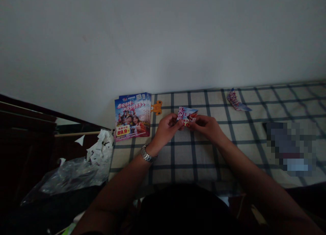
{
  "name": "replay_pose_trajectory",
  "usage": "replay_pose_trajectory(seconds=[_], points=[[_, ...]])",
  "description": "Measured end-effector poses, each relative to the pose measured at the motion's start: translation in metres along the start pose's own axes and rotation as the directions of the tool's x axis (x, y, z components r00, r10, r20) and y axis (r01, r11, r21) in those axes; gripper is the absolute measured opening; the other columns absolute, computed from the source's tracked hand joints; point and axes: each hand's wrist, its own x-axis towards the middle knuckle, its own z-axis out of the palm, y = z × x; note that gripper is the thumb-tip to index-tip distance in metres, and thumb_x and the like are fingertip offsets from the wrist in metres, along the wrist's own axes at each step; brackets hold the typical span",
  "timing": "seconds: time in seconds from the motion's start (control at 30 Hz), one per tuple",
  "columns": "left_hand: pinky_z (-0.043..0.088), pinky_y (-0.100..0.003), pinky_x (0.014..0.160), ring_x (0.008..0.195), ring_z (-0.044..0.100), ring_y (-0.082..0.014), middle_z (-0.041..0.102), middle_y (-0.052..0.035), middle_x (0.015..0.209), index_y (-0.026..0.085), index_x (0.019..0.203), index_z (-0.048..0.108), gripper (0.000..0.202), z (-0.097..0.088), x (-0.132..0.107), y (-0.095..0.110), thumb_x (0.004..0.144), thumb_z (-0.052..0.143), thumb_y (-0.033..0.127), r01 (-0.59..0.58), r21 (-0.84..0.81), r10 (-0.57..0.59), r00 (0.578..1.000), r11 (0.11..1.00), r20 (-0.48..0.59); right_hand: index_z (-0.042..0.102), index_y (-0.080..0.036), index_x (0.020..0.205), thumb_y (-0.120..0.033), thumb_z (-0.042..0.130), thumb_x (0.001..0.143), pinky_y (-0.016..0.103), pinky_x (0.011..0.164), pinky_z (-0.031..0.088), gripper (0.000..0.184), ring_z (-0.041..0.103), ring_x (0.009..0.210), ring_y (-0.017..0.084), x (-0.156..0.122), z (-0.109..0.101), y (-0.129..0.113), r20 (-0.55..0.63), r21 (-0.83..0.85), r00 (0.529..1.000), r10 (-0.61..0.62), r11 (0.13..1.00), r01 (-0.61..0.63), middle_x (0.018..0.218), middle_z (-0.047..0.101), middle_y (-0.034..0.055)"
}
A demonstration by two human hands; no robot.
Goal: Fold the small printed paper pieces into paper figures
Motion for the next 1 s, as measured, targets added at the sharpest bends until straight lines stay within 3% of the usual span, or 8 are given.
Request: replay_pose_trajectory(seconds=[0.13,0.3,0.37,0.57,0.7,0.8,1.0], points=[[0.058,-0.026,0.07,0.074,0.07,-0.0145,0.07,-0.0024,0.086,0.017,0.096,0.063,0.032,-0.001,0.001,-0.004,0.093,0.074,0.047,-0.01,0.001,0.01,0.999,1.0,0.031,0.076,-0.019,0.082,-0.053,0.082,0.081,0.033,0.07,0.056,0.034,0.071,0.073,0.021,-0.001,-0.001,-0.003,0.003,-0.042,1.0,-0.009,0.999,0.009,0.079,0.078,0.005],[0.058,-0.029,0.078,0.087,0.071,-0.0189,0.075,-0.0059,0.097,0.017,0.106,0.07,0.033,0.0,0.001,0.003,0.092,0.075,0.046,-0.058,0.126,0.051,0.997,0.99,0.063,0.077,-0.019,0.082,-0.052,0.08,0.083,0.033,0.067,0.056,0.033,0.07,0.071,0.02,-0.003,0.002,-0.005,0.057,-0.064,0.998,-0.008,0.998,0.012,0.076,0.077,0.0043],[0.058,-0.029,0.078,0.085,0.07,-0.0189,0.076,-0.0058,0.095,0.016,0.102,0.072,0.03,0.0,0.001,0.006,0.094,0.073,0.046,-0.07,0.155,0.061,0.996,0.985,0.063,0.077,-0.02,0.084,-0.052,0.08,0.083,0.033,0.067,0.056,0.032,0.07,0.07,0.02,-0.004,0.004,-0.007,0.058,-0.056,0.998,-0.01,0.998,0.013,0.076,0.077,0.004],[0.058,-0.026,0.068,0.072,0.068,-0.0159,0.074,-0.0042,0.085,0.016,0.099,0.07,0.033,0.001,-0.001,0.005,0.091,0.076,0.047,-0.02,0.075,0.024,0.998,0.997,-0.052,0.073,-0.02,0.094,-0.05,0.083,0.08,0.031,0.061,0.054,0.035,0.066,0.061,0.016,-0.004,0.005,-0.012,0.074,0.051,0.996,0.044,0.998,-0.048,0.08,0.075,0.0025],[0.061,-0.027,0.07,0.075,0.07,-0.0156,0.076,-0.0054,0.092,0.016,0.101,0.07,0.035,0.001,-0.001,0.002,0.088,0.08,0.047,0.008,-0.008,-0.008,0.997,1.0,-0.077,0.072,-0.02,0.092,-0.048,0.081,0.082,0.028,0.057,0.047,0.031,0.06,0.06,0.014,-0.003,0.002,-0.01,0.044,-0.027,0.999,0.008,1.0,-0.007,0.075,0.07,0.0003],[0.061,-0.028,0.072,0.077,0.07,-0.0161,0.076,-0.0058,0.093,0.015,0.1,0.071,0.036,0.001,-0.001,-0.001,0.086,0.082,0.046,0.047,-0.029,-0.049,0.996,0.998,-0.076,0.073,-0.02,0.088,-0.045,0.077,0.085,0.028,0.059,0.045,0.026,0.059,0.065,0.015,-0.002,0.001,-0.01,0.011,-0.105,0.999,-0.05,0.993,0.051,0.075,0.069,0.0006],[0.059,-0.028,0.076,0.085,0.07,-0.0173,0.077,-0.0056,0.099,0.016,0.105,0.074,0.036,-0.002,0.001,-0.007,0.086,0.082,0.046,0.035,0.009,-0.035,0.999,0.999,-0.009,0.073,-0.019,0.087,-0.044,0.073,0.087,0.03,0.065,0.047,0.025,0.062,0.07,0.017,-0.002,0.002,-0.013,-0.001,-0.104,0.998,-0.065,0.992,0.065,0.079,0.072,0.0025]])
